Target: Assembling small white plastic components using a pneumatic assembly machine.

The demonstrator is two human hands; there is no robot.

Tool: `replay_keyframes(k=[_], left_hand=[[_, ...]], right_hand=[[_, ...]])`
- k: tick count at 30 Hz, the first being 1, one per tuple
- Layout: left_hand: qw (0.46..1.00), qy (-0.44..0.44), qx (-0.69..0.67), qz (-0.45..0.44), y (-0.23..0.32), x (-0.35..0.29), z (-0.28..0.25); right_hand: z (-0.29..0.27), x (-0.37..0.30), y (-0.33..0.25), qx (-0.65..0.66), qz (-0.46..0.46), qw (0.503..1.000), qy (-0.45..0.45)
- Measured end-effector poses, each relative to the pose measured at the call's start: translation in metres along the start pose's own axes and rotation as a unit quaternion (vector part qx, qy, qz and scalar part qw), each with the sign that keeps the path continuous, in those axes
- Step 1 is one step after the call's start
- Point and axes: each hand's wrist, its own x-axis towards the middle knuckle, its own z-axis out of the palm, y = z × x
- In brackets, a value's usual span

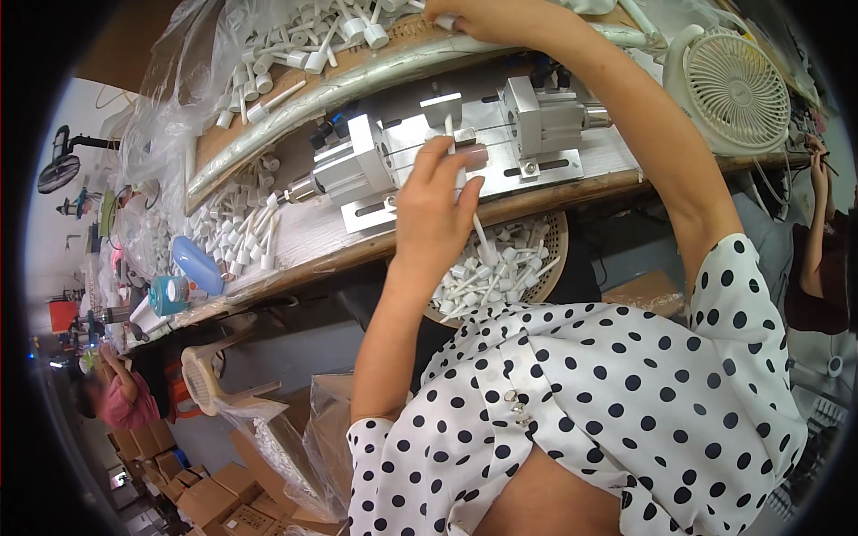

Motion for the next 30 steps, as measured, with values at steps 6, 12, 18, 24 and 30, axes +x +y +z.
replay_keyframes(k=[6, 12, 18, 24, 30], left_hand=[[0.998, -0.031, 0.022, -0.043, 0.007, -0.001, 0.004], [0.996, -0.084, 0.021, -0.027, 0.008, 0.013, -0.006], [0.988, 0.095, 0.114, 0.043, -0.058, 0.076, -0.087], [0.966, -0.045, 0.253, 0.023, -0.157, 0.096, -0.132], [0.965, -0.135, 0.221, -0.044, -0.153, 0.105, -0.144]], right_hand=[[-0.012, -0.029, -0.032, 0.128, -0.015, 0.987, 0.098], [-0.004, -0.086, -0.054, 0.244, -0.011, 0.956, 0.164], [0.021, -0.114, -0.08, 0.261, -0.057, 0.947, 0.177], [0.048, -0.097, -0.084, 0.113, -0.157, 0.972, 0.132], [0.039, -0.092, -0.099, 0.083, -0.129, 0.985, 0.079]])
